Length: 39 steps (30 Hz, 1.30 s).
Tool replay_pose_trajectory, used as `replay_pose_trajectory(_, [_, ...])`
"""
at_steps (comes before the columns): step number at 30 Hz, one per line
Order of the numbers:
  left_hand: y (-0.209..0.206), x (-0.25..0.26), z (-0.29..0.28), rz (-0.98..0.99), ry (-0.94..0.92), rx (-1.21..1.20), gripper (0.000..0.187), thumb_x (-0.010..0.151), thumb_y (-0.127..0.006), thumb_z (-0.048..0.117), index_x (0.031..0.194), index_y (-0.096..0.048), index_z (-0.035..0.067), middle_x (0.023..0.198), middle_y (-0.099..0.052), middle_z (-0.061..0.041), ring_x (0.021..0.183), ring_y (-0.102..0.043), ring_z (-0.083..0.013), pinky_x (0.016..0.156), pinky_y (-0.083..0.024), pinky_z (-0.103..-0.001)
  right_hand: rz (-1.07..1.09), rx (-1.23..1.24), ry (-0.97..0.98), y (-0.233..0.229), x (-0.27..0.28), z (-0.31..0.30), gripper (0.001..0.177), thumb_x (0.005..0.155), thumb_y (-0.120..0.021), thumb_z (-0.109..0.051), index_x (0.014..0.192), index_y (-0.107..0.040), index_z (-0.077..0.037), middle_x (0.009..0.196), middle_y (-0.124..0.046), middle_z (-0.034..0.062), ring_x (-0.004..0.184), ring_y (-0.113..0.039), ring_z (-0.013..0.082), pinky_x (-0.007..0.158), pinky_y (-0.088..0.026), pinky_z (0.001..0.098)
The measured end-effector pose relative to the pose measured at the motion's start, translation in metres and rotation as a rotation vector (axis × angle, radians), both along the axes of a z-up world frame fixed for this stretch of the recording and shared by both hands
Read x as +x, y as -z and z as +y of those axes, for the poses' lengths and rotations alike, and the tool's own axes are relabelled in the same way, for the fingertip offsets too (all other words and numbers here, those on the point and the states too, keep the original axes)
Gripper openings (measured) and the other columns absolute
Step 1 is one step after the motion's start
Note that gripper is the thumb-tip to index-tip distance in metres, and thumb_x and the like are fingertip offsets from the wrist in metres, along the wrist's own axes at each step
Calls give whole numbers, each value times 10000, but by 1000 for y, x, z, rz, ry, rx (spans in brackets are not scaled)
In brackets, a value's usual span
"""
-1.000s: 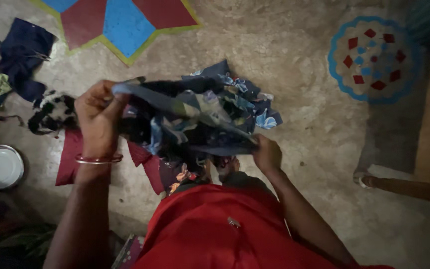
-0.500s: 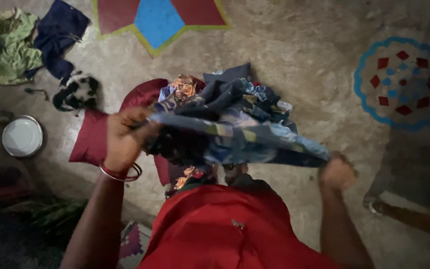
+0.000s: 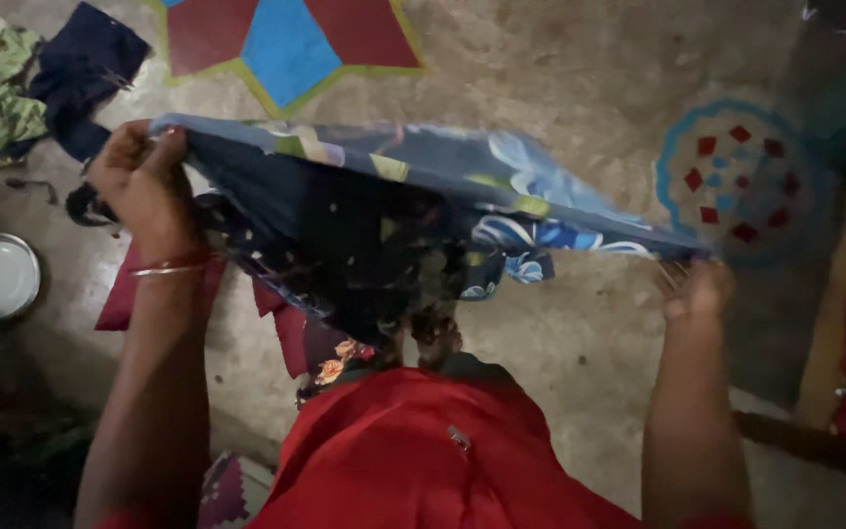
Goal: The person folds a large blue floral cloth on the floor by smoothing the fabric and aligning the edges by hand.
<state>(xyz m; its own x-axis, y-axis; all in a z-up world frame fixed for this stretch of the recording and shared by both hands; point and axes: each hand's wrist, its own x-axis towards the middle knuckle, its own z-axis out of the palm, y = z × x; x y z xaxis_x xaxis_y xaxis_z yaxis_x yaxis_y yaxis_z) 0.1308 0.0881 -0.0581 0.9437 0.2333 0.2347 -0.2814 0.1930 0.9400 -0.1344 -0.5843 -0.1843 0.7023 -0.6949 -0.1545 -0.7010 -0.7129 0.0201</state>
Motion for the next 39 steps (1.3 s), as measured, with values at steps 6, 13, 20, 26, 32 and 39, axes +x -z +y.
replay_pose_trajectory(6, [46,52,21,-11,-84,4,102,966,-760,-41,906,-691,6,875,-698,-3,777,-603,-83,734,-476,-223,-120,5,6,-35,19,-25,267,832,-759,-291,1033,-761,-115,998,-758,152,910,-735,343,767,-571,461])
replay_pose_trajectory(13, [87,130,123,67,-343,123,73,899,-744,-4,836,-719,22,790,-699,8,690,-616,-84,653,-497,-244,117,97,-40,-22,14,-17,294,822,-748,-302,1045,-765,-111,1010,-758,159,929,-733,345,795,-568,461])
replay_pose_trajectory(20, [114,184,97,-64,-359,192,112,906,-815,4,829,-734,17,779,-685,31,696,-564,-69,648,-446,-245,-406,-1,97,-96,56,-73,322,812,-737,-313,1057,-769,-106,1022,-758,166,948,-731,347,823,-565,462])
replay_pose_trajectory(26, [129,198,56,68,-334,-115,128,828,-822,-7,771,-721,49,738,-733,11,646,-637,-84,613,-518,-238,-626,47,77,-129,60,-65,346,803,-728,-322,1067,-772,-102,1033,-758,171,964,-729,348,848,-563,462])
replay_pose_trajectory(32, [99,191,87,-111,-273,182,236,1018,-805,53,817,-681,44,798,-675,15,695,-565,-68,646,-460,-239,-511,138,-17,-116,92,-45,370,794,-719,-331,1077,-776,-99,1043,-757,177,980,-727,350,872,-560,462])
replay_pose_trajectory(39, [92,178,59,-61,-249,28,157,949,-753,27,815,-678,61,799,-695,15,683,-594,-61,633,-473,-228,-37,203,-274,-51,83,34,399,784,-708,-342,1089,-780,-94,1055,-757,183,999,-725,352,900,-558,463])
